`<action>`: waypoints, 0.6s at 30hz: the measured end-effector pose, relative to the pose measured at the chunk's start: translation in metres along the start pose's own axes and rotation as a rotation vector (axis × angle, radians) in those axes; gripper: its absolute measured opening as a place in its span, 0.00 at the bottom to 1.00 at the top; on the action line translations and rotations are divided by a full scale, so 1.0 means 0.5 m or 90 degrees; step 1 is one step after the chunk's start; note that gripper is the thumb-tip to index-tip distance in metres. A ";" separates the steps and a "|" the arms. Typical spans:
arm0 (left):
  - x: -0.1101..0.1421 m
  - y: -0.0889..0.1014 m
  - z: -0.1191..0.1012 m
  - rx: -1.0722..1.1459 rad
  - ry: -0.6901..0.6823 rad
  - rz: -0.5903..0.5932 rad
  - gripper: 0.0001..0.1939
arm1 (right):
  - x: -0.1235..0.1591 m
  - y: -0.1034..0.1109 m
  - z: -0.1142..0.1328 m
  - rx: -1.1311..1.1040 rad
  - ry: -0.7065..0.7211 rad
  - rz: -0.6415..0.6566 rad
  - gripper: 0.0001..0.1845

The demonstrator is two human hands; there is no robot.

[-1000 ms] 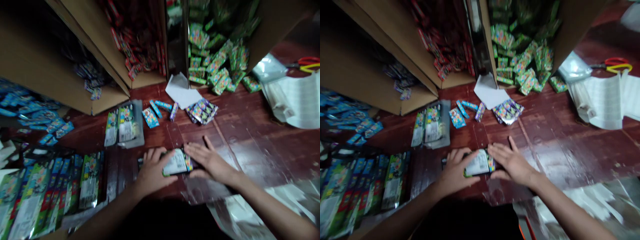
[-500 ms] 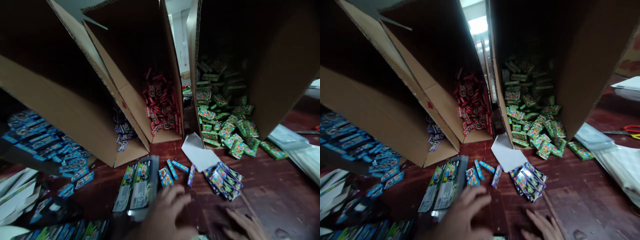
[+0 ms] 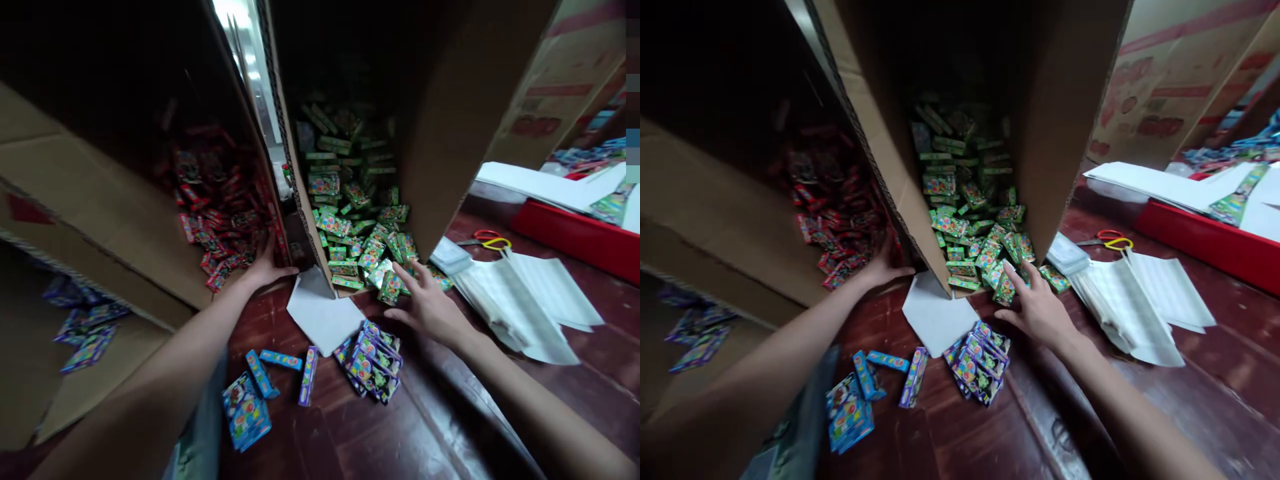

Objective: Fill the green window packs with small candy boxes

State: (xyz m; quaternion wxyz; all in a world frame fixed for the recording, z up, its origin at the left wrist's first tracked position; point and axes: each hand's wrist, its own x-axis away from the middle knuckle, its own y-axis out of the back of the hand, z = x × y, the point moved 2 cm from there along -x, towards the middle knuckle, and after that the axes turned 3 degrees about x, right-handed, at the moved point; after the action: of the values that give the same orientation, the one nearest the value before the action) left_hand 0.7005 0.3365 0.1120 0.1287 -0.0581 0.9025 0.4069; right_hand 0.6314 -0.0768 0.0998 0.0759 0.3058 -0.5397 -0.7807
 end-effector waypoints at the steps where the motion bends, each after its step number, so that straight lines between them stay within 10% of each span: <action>1: 0.005 -0.003 0.012 -0.016 -0.009 0.006 0.67 | -0.015 -0.014 -0.006 0.023 -0.018 0.030 0.52; 9: 0.026 -0.011 0.025 0.023 -0.013 -0.053 0.60 | -0.013 -0.039 0.016 -0.072 -0.103 0.083 0.39; 18: 0.001 0.017 0.007 0.044 0.041 -0.046 0.70 | 0.281 0.004 -0.040 -0.178 -0.130 0.006 0.29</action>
State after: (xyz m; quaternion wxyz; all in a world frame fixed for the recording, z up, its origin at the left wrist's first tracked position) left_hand 0.6989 0.3449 0.1157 0.1160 -0.0991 0.9170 0.3686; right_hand 0.5295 -0.1565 0.0415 0.0661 0.2091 -0.4324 -0.8746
